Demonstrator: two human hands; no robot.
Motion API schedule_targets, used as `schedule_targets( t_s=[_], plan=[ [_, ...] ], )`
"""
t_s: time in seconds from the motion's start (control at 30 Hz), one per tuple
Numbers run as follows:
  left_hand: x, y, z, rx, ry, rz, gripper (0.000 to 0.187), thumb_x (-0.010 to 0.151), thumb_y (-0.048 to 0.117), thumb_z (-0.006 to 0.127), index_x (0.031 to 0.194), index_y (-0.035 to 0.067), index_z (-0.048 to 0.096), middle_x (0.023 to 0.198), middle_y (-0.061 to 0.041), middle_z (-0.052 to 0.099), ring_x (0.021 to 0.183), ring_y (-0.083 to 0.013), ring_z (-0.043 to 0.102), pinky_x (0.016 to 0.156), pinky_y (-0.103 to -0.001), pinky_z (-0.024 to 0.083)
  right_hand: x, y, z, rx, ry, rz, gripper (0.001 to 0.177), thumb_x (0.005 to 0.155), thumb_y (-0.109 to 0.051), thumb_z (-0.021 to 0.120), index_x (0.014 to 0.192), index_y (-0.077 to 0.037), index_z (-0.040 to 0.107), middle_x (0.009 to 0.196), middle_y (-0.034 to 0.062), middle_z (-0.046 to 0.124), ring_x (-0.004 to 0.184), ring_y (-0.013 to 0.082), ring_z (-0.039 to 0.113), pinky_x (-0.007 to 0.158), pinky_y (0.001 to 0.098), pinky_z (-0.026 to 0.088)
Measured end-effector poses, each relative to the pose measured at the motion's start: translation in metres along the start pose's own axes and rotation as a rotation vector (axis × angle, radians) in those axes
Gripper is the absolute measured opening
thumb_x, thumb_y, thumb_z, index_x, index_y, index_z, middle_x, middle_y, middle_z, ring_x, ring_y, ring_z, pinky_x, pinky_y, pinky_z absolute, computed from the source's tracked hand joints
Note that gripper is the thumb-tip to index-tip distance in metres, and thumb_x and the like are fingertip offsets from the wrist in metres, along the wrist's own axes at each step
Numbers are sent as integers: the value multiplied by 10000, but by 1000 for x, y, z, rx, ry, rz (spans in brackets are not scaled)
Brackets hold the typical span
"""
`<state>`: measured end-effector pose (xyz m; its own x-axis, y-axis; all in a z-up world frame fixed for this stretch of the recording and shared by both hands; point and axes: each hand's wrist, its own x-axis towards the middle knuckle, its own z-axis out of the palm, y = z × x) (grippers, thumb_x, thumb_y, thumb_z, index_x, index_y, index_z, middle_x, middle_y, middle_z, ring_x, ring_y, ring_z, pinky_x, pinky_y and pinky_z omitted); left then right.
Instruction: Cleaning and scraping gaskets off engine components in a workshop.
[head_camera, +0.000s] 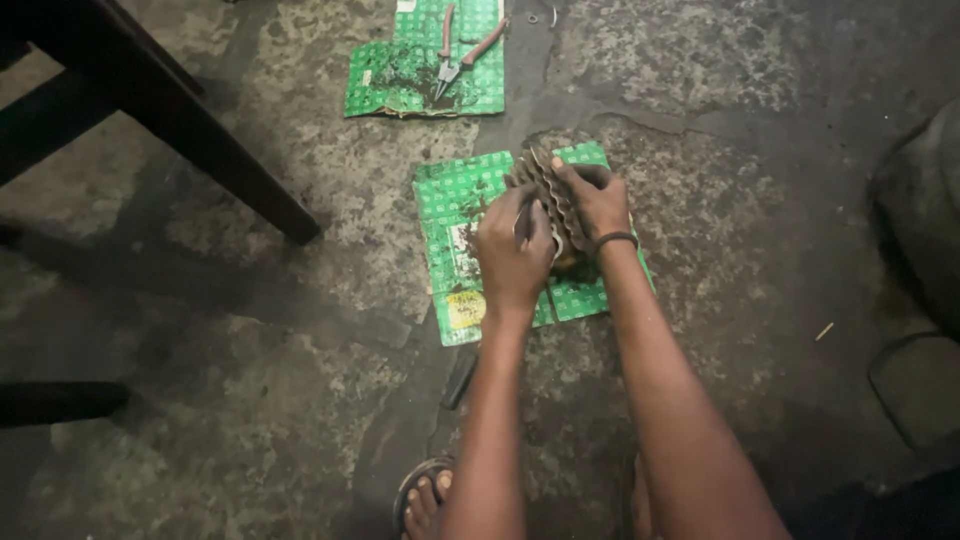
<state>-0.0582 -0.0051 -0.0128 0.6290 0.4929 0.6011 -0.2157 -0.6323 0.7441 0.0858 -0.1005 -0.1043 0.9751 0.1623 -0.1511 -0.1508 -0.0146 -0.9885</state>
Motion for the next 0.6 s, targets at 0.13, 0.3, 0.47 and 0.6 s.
schedule_targets(
  t_s=[0.13,0.3,0.47,0.6],
  plan=[
    [5,11,-2,-119,2,-284,177,940,97,619,1056,7,718,922,-183,755,836,-326,762,760,-414,580,1,-4,4,-65,22,-24,527,781,-416,871,1052,24,764,967,67,786,846,118,710,787,262,558],
    [0,7,5,-59,12,-181,165,937,65,605,1046,-17,698,978,-213,743,895,-379,730,805,-445,572,2,3,0,-107,77,-43,545,766,-422,878,1040,36,767,954,82,787,834,127,704,788,268,557],
    [0,13,5,42,-29,-51,192,953,69,593,1088,-43,672,1015,-239,704,944,-410,685,861,-488,545,1,-2,5,-46,58,1,537,761,-407,881,1031,43,765,951,94,782,815,133,699,766,278,565],
    [0,13,7,81,-70,-75,175,922,69,592,1042,-40,657,960,-232,688,916,-409,670,850,-509,530,-1,-2,3,-62,65,-15,537,763,-399,886,1039,43,760,972,97,784,838,127,704,788,271,566]
  ],
)
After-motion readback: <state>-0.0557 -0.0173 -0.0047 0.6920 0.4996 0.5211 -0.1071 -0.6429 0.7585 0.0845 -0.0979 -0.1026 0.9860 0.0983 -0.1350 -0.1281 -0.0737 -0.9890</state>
